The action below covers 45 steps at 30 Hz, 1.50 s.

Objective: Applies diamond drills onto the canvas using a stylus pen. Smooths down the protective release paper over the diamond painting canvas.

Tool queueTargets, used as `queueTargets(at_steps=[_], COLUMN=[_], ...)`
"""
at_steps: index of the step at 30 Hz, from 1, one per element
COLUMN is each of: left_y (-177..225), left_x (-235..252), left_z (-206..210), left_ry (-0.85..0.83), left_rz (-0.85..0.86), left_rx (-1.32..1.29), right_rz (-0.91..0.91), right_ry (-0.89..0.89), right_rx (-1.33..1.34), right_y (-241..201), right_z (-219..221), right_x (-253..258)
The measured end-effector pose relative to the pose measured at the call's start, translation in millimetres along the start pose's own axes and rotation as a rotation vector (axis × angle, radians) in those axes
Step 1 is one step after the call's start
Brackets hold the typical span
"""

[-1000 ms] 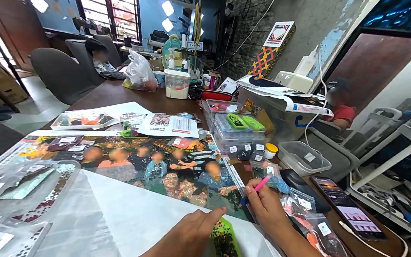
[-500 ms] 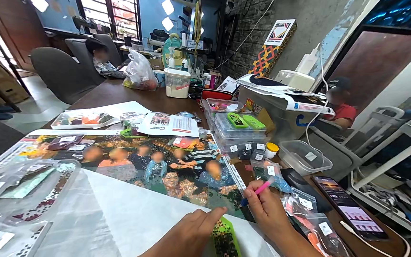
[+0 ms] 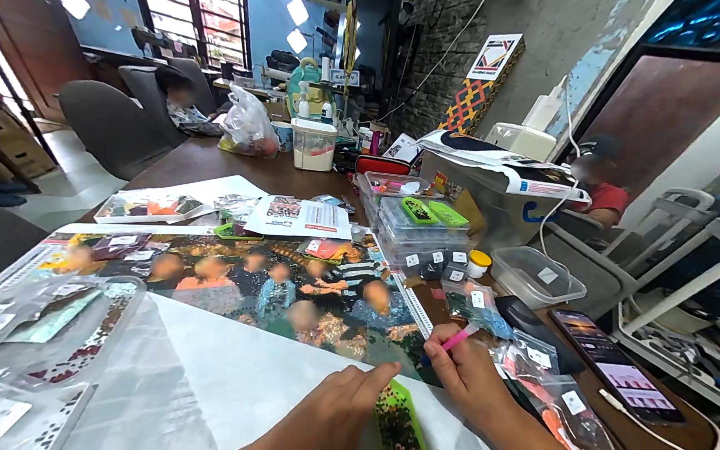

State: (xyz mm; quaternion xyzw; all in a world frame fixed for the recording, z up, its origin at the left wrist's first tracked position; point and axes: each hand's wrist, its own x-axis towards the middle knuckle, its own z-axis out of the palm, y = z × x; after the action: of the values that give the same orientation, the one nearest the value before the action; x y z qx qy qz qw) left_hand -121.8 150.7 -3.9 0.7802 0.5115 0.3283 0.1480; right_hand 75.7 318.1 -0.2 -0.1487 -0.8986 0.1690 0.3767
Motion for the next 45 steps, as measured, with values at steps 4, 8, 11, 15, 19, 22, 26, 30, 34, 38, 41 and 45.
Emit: queueTargets(at_steps=[4,8,11,15,19,22,26,30,34,38,41,45], left_y=[1.9,0.8,-0.3,1.0,0.4,2.2,4.3,4.8,3.1,2.1,2.4,3.5], left_x=[0.4,-0.1,-0.6,0.0,0.1,0.2,1.0,1.0,1.0,0.4,0.4,0.5], left_z=[-0.5,0.9,1.0,-0.7,0.2,-1.6,-4.0,-3.1,-1.3,-1.0,-1.5,-2.7], left_ry=[0.010,0.024,0.017,-0.007,0.007,-0.012,-0.040,-0.012,0.012,0.003,-0.002,-0.026], left_rz=[0.001,0.010,0.014,-0.005,0.006,-0.008,-0.030,-0.013,0.006,-0.001,-0.001,-0.013], left_rx=[0.009,0.016,0.007,-0.003,0.009,-0.001,-0.012,0.006,0.006,-0.013,-0.007,0.009], right_rz=[-0.038,0.066,0.155,0.168,0.151,0.140,0.081,0.096,0.181,0.184,0.181,0.153], right_ry=[0.005,0.008,0.040,0.050,0.043,0.035,0.028,0.019,0.030,0.036,0.029,0.032], right_rx=[-0.051,0.044,0.154,0.133,0.130,0.123,0.076,0.082,0.165,0.166,0.151,0.139], right_y=[-1.0,-0.6,1.3,2.0,2.4,1.7,2.6,2.6,4.6,5.4,4.8,5.4], right_z=[1.4,1.0,-1.0,-2.4,-2.1,-1.8,-1.3,-1.3,-4.4,-4.8,-4.6,-3.9], right_x=[-0.7,-0.2,0.0,0.0,-0.2,-0.4,-0.1,-0.5,-1.5,-1.7,-1.7,-2.5])
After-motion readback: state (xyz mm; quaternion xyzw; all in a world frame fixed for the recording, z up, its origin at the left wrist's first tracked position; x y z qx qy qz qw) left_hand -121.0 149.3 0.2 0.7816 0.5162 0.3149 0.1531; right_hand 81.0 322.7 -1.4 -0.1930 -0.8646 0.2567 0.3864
